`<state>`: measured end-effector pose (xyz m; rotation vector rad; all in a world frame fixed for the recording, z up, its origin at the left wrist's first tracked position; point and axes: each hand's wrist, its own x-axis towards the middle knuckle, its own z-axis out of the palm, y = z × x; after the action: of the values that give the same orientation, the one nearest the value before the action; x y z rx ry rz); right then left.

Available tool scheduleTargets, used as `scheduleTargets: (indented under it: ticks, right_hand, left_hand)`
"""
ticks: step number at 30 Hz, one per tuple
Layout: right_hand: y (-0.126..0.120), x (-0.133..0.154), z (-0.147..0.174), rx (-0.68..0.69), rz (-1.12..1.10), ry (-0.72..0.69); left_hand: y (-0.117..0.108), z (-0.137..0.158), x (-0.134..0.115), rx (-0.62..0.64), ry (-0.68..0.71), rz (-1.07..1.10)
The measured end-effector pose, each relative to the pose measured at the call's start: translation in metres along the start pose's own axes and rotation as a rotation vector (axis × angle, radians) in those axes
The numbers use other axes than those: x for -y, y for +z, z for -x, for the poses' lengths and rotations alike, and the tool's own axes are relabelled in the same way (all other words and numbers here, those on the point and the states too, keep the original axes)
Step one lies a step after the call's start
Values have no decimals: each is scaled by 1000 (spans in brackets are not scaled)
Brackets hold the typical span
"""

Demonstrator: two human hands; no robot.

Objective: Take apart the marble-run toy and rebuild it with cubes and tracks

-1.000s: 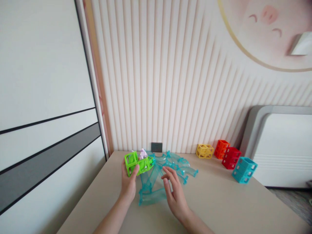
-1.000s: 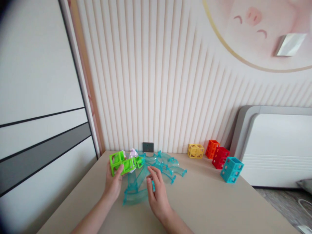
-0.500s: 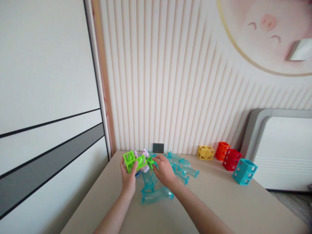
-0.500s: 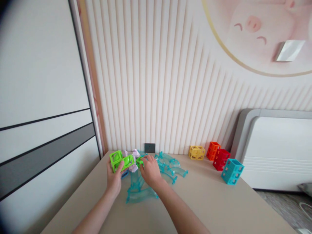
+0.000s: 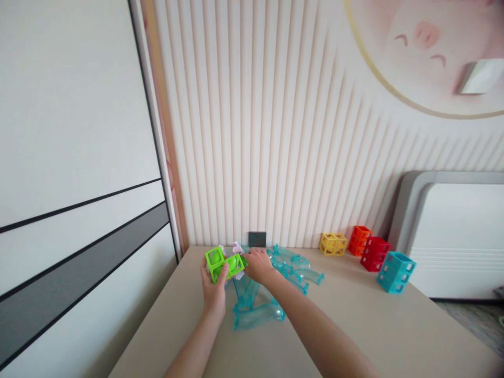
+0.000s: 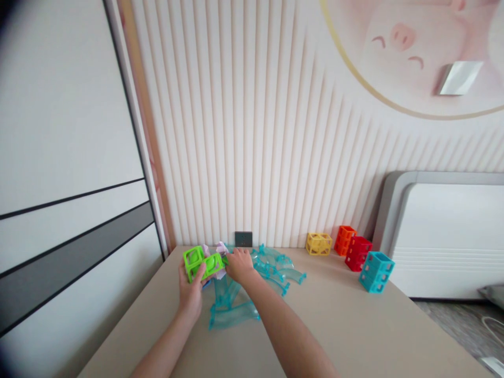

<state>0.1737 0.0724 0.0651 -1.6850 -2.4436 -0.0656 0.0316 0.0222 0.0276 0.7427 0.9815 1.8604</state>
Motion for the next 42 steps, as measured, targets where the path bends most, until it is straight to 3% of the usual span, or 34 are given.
scheduleTargets:
  ticks: [14,22,28,33,37,40,42]
  right_hand:
    - [6,-5,-1,6,-79,106]
    - [10,-9,-7,-80,-292,261]
    - [14,-19,-14,-246,-627,413]
    - [7,-24,-8,-408,-1002,432]
    - [2,-24,25,-488,-1312,403]
    - [6,-28,60,-559,-1709,372]
    - [13,-32,82,-594,-1834,357]
  left_hand:
    - [0,0,1,27,-27,43]
    - [1,3,1,59,-43,6]
    - [-2,0,8,80,-50,-7]
    - [-4,2,13,133,-56,-40]
    - [-1,11,8,188,4,-125]
    - [3,21,0,282,68,-206]
    - [7,29,-5,352,75,-233]
